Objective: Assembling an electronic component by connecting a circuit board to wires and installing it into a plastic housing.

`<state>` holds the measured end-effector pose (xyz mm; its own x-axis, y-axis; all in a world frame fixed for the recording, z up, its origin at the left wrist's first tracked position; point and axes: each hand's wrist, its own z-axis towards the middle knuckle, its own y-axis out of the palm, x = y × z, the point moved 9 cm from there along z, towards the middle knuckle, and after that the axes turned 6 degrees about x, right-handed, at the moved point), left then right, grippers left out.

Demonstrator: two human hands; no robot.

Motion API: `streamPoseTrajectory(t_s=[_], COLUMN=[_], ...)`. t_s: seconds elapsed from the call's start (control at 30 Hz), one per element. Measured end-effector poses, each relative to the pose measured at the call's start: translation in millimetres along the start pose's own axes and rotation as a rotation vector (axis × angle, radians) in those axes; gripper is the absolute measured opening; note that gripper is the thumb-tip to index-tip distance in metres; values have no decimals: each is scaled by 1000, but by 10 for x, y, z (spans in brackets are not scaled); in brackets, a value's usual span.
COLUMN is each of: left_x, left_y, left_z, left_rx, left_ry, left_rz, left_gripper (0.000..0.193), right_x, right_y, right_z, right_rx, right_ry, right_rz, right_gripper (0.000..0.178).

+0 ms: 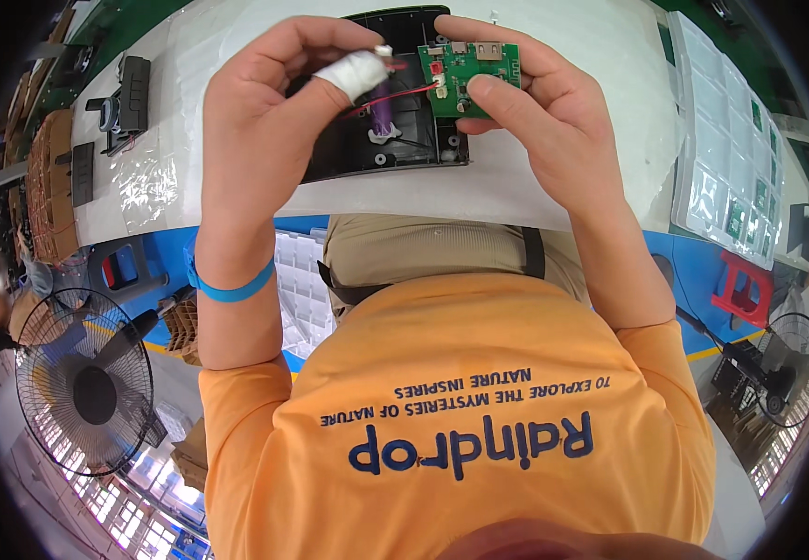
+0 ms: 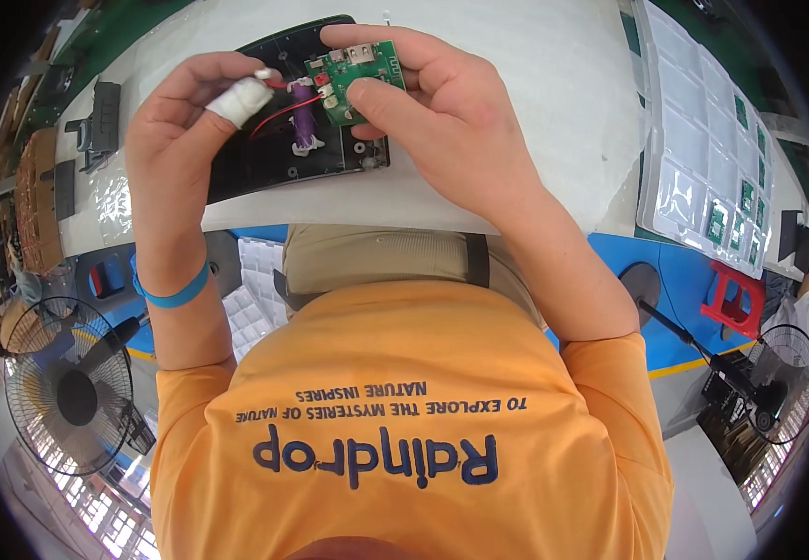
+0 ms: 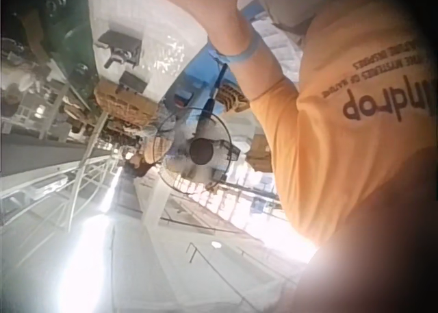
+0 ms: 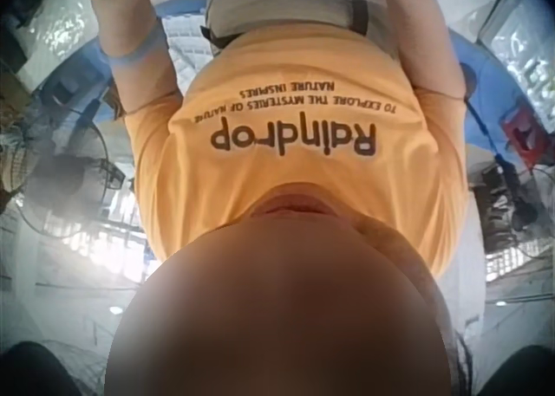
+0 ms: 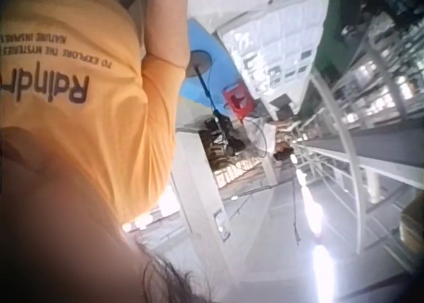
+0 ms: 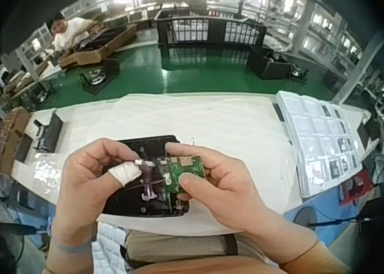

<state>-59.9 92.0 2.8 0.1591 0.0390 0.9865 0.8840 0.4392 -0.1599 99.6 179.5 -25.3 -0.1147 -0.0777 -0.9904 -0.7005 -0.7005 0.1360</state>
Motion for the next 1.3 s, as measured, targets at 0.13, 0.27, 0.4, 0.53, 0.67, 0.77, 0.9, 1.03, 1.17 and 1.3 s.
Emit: streamPoseTrajectory(t_s=[0.13,0.27,0.4,0.53,0.67,0.77,0.9,1.03,1.17,1.3], left_x=[43,62,229,552,289,187,197,177,265,208], left_y=[-238,-214,-377,-459,-254,-223,-171,-121,-145,-56], left_z=[-7,-38,-77,-415,-647,-718,-685,-626,-623,-646], left_rx=[119,82,136,124,-205,-181,-196,-219,-140,-145], left_ry=[93,112,358,408,368,420,531,603,638,656], left_rz=[-27,108,498,597,1022,1139,1078,983,943,946], left_gripper=[22,22,23,32,39,36,35,34,31,27], right_x=[13,36,50,-73,-40,-81,-127,-236,-225,-129], right_y=[-40,-35,-48,-86,-85,43,88,114,162,139], right_z=[-56,-39,29,30,70,69,72,122,228,202], right_rx=[0,-3,11,27,90,88,59,97,78,81], right_ry=[13,11,19,-40,-17,-33,-138,-170,-152,-135], right_rz=[16,-23,10,12,-3,33,33,0,21,44], right_gripper=[40,39,39,39,38,34,25,23,25,27])
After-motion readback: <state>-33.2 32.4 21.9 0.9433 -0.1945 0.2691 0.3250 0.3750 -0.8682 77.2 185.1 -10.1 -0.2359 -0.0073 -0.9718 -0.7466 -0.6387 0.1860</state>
